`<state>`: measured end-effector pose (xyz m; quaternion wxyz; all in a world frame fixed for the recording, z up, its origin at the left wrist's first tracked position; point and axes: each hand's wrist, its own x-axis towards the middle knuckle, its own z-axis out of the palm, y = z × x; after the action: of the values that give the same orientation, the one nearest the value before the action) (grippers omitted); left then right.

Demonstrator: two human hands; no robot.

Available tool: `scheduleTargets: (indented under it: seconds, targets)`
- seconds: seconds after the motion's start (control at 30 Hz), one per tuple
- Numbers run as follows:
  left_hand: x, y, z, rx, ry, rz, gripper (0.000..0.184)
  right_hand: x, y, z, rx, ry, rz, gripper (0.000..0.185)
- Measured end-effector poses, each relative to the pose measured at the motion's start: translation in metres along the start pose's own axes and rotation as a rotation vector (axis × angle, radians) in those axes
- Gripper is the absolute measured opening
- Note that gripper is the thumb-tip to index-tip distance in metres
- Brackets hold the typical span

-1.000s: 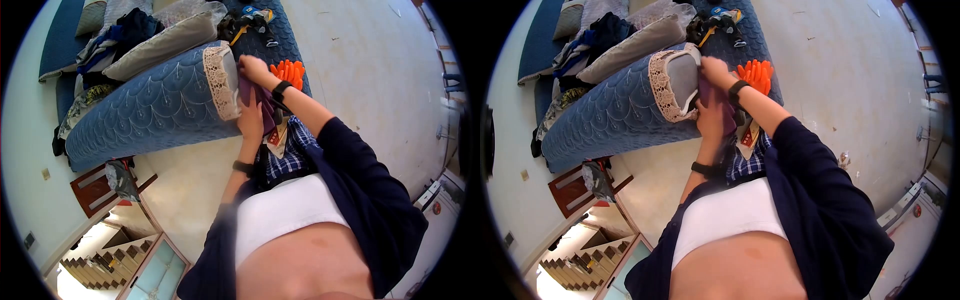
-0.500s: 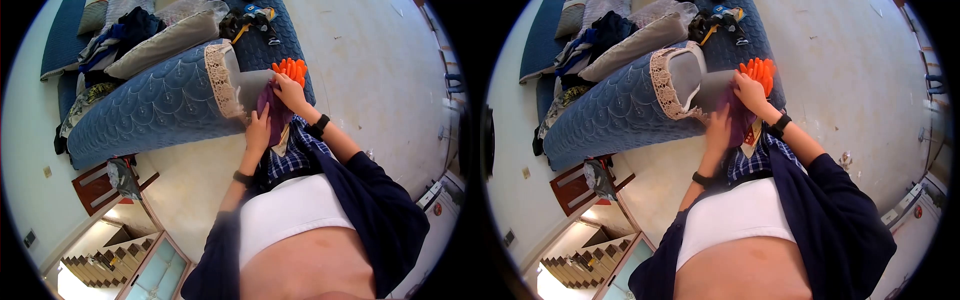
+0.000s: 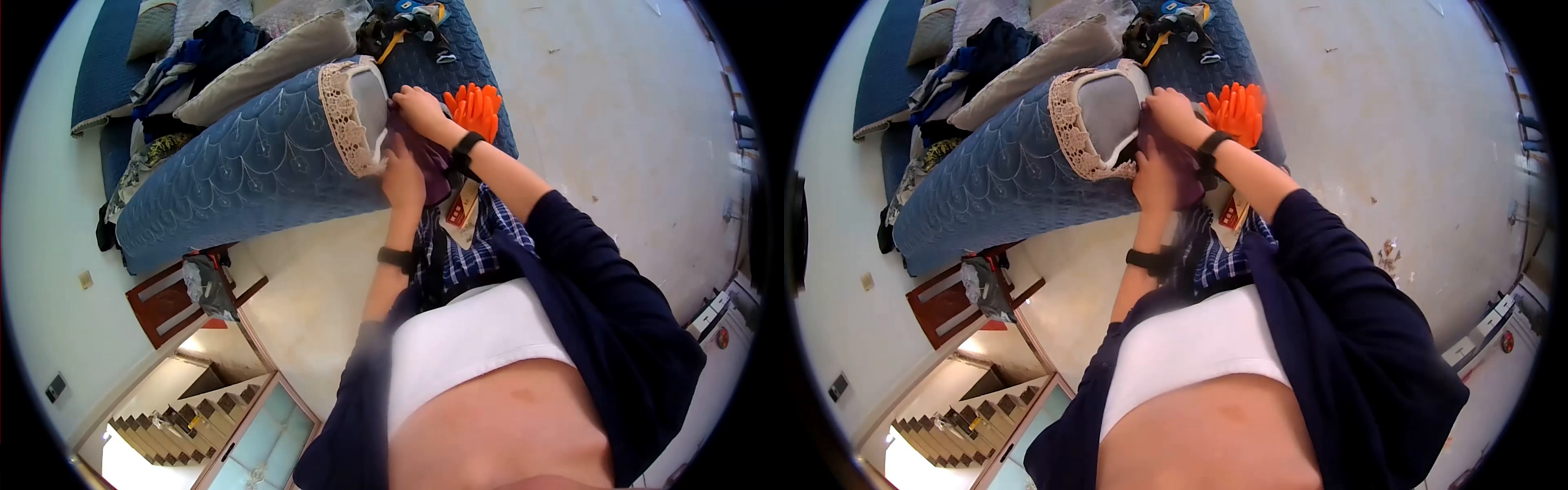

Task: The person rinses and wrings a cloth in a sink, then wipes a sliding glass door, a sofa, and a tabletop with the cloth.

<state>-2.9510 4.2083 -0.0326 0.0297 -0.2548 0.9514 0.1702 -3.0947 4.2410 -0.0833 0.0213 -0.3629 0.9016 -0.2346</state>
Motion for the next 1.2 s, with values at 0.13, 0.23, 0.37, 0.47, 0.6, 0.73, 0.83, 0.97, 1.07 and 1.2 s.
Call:
scheduleTargets:
  seconds: [0.13,0.23,0.37,0.47,0.6,0.73,0.83,0.97,1.07,1.2]
  targets:
    - [-0.036,0.001,0.002,-0.089,-0.015,0.131,0.041,-0.067,-0.003,-0.045,0.046,0.055,-0.086,0.017]
    - [-0.06,-0.003,0.01,-0.131,-0.044,0.213,0.041,-0.116,-0.012,-0.063,0.069,-0.02,0.007,0.02]
    - [-0.058,-0.003,0.016,-0.166,0.008,0.195,0.04,-0.126,-0.025,-0.069,0.129,0.054,0.025,0.02]
    - [-0.052,0.007,-0.002,-0.101,0.056,0.098,0.043,-0.097,-0.027,-0.072,0.202,0.09,0.006,0.021]
    - [-0.026,0.006,0.001,-0.125,-0.027,-0.053,0.047,-0.054,-0.038,-0.038,0.152,0.171,-0.071,0.015]
    - [-0.014,-0.007,0.016,-0.107,-0.113,-0.061,0.046,-0.052,-0.038,-0.007,0.071,0.195,-0.064,0.014]
    - [-0.019,-0.014,0.007,-0.142,-0.095,0.003,0.048,-0.052,-0.039,-0.021,0.153,0.13,-0.055,0.014]
    - [-0.039,-0.01,0.01,-0.202,-0.012,0.134,0.046,-0.076,-0.037,-0.043,0.152,-0.005,0.024,0.017]
    - [-0.054,-0.003,0.008,-0.209,-0.039,0.228,0.041,-0.1,-0.026,-0.057,0.175,-0.022,0.028,0.019]
    - [-0.054,-0.011,0.02,-0.201,-0.004,0.336,0.038,-0.106,-0.022,-0.054,0.155,-0.039,0.058,0.019]
